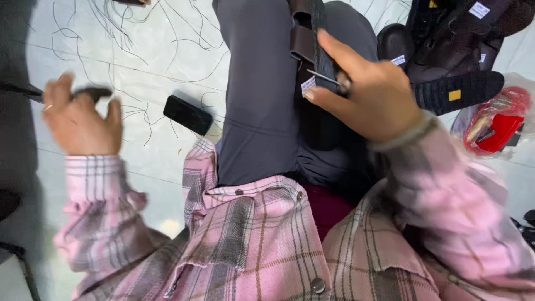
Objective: The person sews the leather upper of a brown sandal by hand using a needle and thread, pulling the thread through the material to secure it.
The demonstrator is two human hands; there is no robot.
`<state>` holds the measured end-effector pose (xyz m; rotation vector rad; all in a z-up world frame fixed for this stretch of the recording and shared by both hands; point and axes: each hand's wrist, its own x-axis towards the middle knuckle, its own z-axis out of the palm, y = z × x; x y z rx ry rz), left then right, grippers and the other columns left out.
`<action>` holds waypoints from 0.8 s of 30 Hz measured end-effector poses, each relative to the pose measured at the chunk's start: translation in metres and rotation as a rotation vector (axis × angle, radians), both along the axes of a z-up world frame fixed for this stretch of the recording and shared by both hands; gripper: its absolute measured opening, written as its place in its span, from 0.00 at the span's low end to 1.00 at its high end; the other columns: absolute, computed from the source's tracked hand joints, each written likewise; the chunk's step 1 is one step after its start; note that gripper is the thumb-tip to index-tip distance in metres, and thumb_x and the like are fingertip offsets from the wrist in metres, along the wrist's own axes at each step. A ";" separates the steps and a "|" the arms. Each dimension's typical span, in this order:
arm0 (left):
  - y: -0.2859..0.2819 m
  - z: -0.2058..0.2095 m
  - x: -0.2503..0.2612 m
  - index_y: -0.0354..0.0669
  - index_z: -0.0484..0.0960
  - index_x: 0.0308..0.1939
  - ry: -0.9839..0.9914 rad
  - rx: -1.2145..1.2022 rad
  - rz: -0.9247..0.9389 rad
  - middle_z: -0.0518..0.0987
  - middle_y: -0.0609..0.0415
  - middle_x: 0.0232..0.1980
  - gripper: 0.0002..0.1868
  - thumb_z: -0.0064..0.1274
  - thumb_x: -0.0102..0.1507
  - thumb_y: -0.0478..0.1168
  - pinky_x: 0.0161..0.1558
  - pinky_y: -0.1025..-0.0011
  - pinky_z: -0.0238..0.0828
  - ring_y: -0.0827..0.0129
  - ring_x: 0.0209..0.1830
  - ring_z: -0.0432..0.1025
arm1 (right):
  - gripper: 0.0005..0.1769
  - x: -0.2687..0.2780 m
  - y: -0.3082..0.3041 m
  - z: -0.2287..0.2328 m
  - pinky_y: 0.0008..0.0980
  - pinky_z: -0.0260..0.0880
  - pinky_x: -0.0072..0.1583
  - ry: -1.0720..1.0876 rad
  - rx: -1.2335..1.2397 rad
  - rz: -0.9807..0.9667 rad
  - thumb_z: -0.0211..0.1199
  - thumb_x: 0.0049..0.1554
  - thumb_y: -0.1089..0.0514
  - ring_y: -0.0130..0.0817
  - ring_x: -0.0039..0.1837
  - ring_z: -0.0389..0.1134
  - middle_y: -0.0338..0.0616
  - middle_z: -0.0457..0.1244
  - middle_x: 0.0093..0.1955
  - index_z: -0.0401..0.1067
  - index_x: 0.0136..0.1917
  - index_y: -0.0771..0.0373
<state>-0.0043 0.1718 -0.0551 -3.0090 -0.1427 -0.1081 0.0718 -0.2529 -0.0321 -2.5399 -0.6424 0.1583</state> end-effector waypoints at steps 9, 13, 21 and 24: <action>-0.221 0.029 0.013 0.39 0.81 0.21 0.175 -0.560 -0.734 0.72 0.43 0.51 0.39 0.38 0.53 0.73 0.50 0.50 0.55 0.52 0.54 0.62 | 0.22 -0.080 -0.050 0.065 0.29 0.59 0.34 0.264 -0.139 0.024 0.50 0.57 0.52 0.26 0.37 0.64 0.32 0.61 0.33 0.64 0.65 0.52; -0.240 0.008 0.035 0.34 0.76 0.44 -0.019 -0.655 -0.747 0.71 0.50 0.49 0.44 0.64 0.42 0.70 0.43 0.59 0.54 0.57 0.48 0.64 | 0.26 -0.083 -0.059 0.072 0.31 0.56 0.30 0.231 -0.262 0.002 0.50 0.56 0.49 0.31 0.29 0.59 0.34 0.57 0.32 0.62 0.68 0.47; -0.240 0.028 0.049 0.44 0.71 0.46 0.055 -0.827 -0.664 0.76 0.55 0.42 0.40 0.68 0.43 0.64 0.46 0.58 0.52 0.57 0.51 0.64 | 0.23 -0.076 -0.054 0.092 0.32 0.43 0.23 0.041 -0.359 0.066 0.53 0.59 0.54 0.30 0.23 0.51 0.31 0.52 0.28 0.64 0.68 0.42; -0.239 0.022 0.047 0.44 0.72 0.47 0.061 -0.829 -0.662 0.76 0.53 0.43 0.41 0.67 0.42 0.65 0.48 0.57 0.51 0.54 0.53 0.64 | 0.25 -0.071 -0.050 0.093 0.31 0.41 0.22 0.080 -0.334 0.088 0.52 0.58 0.55 0.29 0.21 0.50 0.32 0.51 0.27 0.62 0.69 0.44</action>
